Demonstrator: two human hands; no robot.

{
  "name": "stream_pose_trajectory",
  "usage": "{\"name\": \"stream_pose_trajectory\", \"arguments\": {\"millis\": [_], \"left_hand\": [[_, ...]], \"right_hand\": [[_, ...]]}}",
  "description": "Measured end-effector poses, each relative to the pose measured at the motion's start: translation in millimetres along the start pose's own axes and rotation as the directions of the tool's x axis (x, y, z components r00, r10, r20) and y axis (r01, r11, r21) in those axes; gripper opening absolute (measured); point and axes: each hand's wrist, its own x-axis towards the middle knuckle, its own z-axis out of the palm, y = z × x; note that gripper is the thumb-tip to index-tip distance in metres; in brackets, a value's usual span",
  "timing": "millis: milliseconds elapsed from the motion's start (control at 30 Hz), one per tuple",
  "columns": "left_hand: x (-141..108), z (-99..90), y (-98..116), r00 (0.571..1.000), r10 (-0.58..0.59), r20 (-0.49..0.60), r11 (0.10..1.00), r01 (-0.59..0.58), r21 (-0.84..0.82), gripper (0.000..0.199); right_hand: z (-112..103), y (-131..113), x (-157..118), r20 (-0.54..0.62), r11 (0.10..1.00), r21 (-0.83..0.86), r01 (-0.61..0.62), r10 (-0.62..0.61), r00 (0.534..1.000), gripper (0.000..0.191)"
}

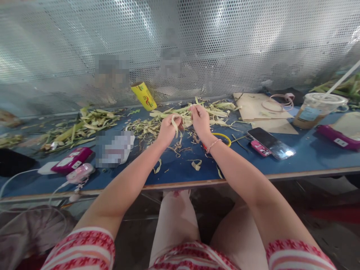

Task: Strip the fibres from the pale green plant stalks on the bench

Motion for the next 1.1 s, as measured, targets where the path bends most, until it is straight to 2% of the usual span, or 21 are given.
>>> {"name": "stream_pose_trajectory", "arguments": {"millis": [200,333,533,900,1100], "left_hand": [[2.3,-1.4,1.8,0.999,0.029,-0.045,0.998,-0.026,0.063,0.017],[4.4,-1.1,-0.6,0.997,-0.071,-0.032,0.996,0.069,-0.052,0.015],[6.3,1.1,-0.9,0.971,-0.234,-0.043,0.953,0.22,-0.21,0.019],[5.5,2.3,9.9,0.942,-0.334,-0.034,0.891,0.304,-0.338,0.026],[3.4,3.5,13.7,0.946,-0.324,-0.026,0.881,0.292,-0.371,0.033]], "right_hand": [[-0.8,-1.5,-0.9,0.021,1.0,-0.016,-0.019,0.019,1.0,0.039],[-1.6,-1.9,-0.4,0.019,0.999,0.004,-0.035,0.035,0.999,0.037],[-2.1,-4.4,-0.9,0.041,0.999,0.011,-0.042,0.042,0.998,0.039],[-0.2,-4.7,-1.0,0.054,1.0,0.01,-0.026,0.025,0.998,0.036],[1.6,-7.8,-3.3,0.062,0.999,0.028,-0.033,0.031,0.998,0.036]]}}
